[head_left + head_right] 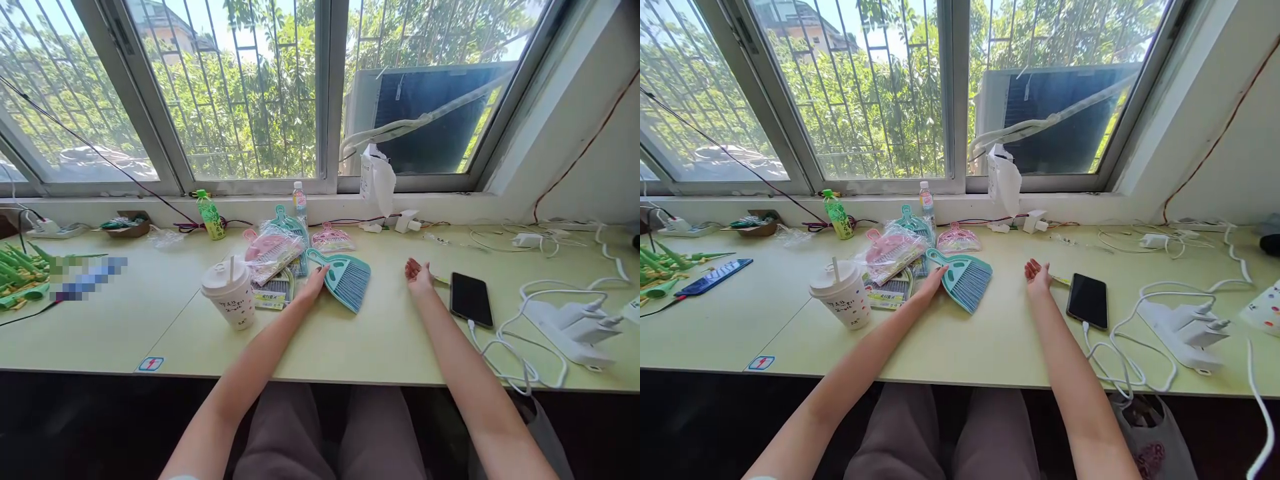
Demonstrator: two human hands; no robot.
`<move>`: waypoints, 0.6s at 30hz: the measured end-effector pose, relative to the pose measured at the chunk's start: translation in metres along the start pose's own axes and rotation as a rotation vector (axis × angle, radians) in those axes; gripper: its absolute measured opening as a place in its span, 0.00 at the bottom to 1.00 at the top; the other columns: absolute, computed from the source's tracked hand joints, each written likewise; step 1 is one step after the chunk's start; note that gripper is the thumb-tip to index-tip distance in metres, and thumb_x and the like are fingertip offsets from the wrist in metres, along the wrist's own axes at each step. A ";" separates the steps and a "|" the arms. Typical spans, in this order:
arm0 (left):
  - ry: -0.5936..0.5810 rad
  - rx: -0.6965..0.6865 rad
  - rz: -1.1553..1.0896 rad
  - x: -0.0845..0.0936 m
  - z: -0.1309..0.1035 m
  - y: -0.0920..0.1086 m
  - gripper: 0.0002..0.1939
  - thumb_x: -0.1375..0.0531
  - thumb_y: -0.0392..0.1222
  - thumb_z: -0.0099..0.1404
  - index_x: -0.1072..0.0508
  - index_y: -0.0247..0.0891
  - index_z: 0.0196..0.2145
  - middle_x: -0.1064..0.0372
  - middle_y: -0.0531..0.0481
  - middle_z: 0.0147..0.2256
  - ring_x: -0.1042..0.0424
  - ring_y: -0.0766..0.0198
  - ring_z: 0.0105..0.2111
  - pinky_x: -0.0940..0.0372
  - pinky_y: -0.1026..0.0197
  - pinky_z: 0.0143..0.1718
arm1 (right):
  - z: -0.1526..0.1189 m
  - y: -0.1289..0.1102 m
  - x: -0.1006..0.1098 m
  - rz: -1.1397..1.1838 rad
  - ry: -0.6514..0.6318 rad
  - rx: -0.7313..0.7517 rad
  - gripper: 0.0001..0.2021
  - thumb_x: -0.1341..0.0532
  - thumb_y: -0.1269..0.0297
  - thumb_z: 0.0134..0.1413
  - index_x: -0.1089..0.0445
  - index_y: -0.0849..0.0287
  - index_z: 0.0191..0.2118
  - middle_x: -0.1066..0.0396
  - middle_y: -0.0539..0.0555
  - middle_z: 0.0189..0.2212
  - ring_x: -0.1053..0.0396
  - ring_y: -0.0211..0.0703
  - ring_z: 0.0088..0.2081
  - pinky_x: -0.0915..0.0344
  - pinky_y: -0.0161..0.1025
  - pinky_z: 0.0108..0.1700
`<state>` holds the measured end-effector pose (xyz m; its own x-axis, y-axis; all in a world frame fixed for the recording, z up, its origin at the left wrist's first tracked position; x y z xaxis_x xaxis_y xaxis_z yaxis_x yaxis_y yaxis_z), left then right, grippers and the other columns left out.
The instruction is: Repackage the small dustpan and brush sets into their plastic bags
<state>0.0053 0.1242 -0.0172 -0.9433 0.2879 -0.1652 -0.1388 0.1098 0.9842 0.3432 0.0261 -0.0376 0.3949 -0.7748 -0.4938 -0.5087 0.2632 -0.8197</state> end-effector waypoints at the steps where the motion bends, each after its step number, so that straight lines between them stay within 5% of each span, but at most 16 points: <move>1: -0.003 0.033 0.009 -0.001 -0.001 -0.002 0.13 0.36 0.49 0.64 0.28 0.36 0.30 0.30 0.50 0.23 0.30 0.62 0.22 0.34 0.60 0.26 | 0.000 -0.001 -0.001 -0.007 -0.006 0.012 0.21 0.51 0.53 0.70 0.34 0.58 0.28 0.31 0.49 0.20 0.33 0.31 0.20 0.37 0.27 0.22; 6: 0.003 0.075 0.036 -0.002 -0.006 -0.001 0.15 0.36 0.51 0.64 0.29 0.36 0.30 0.32 0.52 0.23 0.32 0.63 0.22 0.35 0.60 0.28 | -0.022 -0.001 -0.021 -0.253 -0.104 0.076 0.13 0.42 0.57 0.61 0.28 0.59 0.31 0.29 0.49 0.22 0.38 0.31 0.18 0.44 0.30 0.22; 9: -0.038 0.047 0.082 -0.006 -0.008 0.002 0.16 0.37 0.52 0.65 0.29 0.36 0.29 0.33 0.52 0.23 0.34 0.65 0.21 0.37 0.61 0.27 | -0.068 -0.008 -0.063 -0.633 -0.299 0.452 0.15 0.43 0.55 0.61 0.26 0.58 0.30 0.28 0.51 0.24 0.38 0.34 0.20 0.42 0.34 0.27; 12: -0.102 0.031 0.154 -0.011 -0.009 0.002 0.18 0.40 0.52 0.67 0.31 0.37 0.25 0.35 0.53 0.21 0.36 0.66 0.21 0.39 0.61 0.27 | -0.140 0.014 -0.114 -1.103 -0.596 0.914 0.14 0.42 0.54 0.62 0.23 0.54 0.33 0.23 0.55 0.35 0.29 0.46 0.38 0.37 0.39 0.39; 15: -0.096 -0.010 0.231 -0.009 -0.008 0.006 0.20 0.39 0.51 0.66 0.34 0.38 0.21 0.38 0.54 0.19 0.39 0.66 0.21 0.40 0.61 0.28 | -0.182 0.042 -0.133 -1.342 -0.729 1.112 0.13 0.45 0.57 0.65 0.24 0.55 0.45 0.24 0.58 0.42 0.31 0.52 0.47 0.36 0.43 0.46; 18: -0.103 -0.052 0.276 -0.010 -0.009 0.009 0.21 0.40 0.52 0.66 0.35 0.39 0.20 0.38 0.54 0.19 0.40 0.65 0.22 0.41 0.61 0.28 | -0.190 0.046 -0.133 -1.437 -0.670 1.173 0.15 0.46 0.57 0.66 0.26 0.58 0.48 0.26 0.61 0.44 0.32 0.54 0.49 0.37 0.46 0.48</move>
<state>0.0107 0.1137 -0.0059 -0.9126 0.3949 0.1059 0.1006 -0.0342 0.9943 0.1222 0.0320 0.0448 0.3024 -0.4957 0.8142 0.9532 0.1501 -0.2626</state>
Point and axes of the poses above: each hand's wrist, its own z-axis towards the middle knuckle, its own x-axis out of the back of the hand, y = z × x, the point moved 9 cm from there along z, towards the middle knuckle
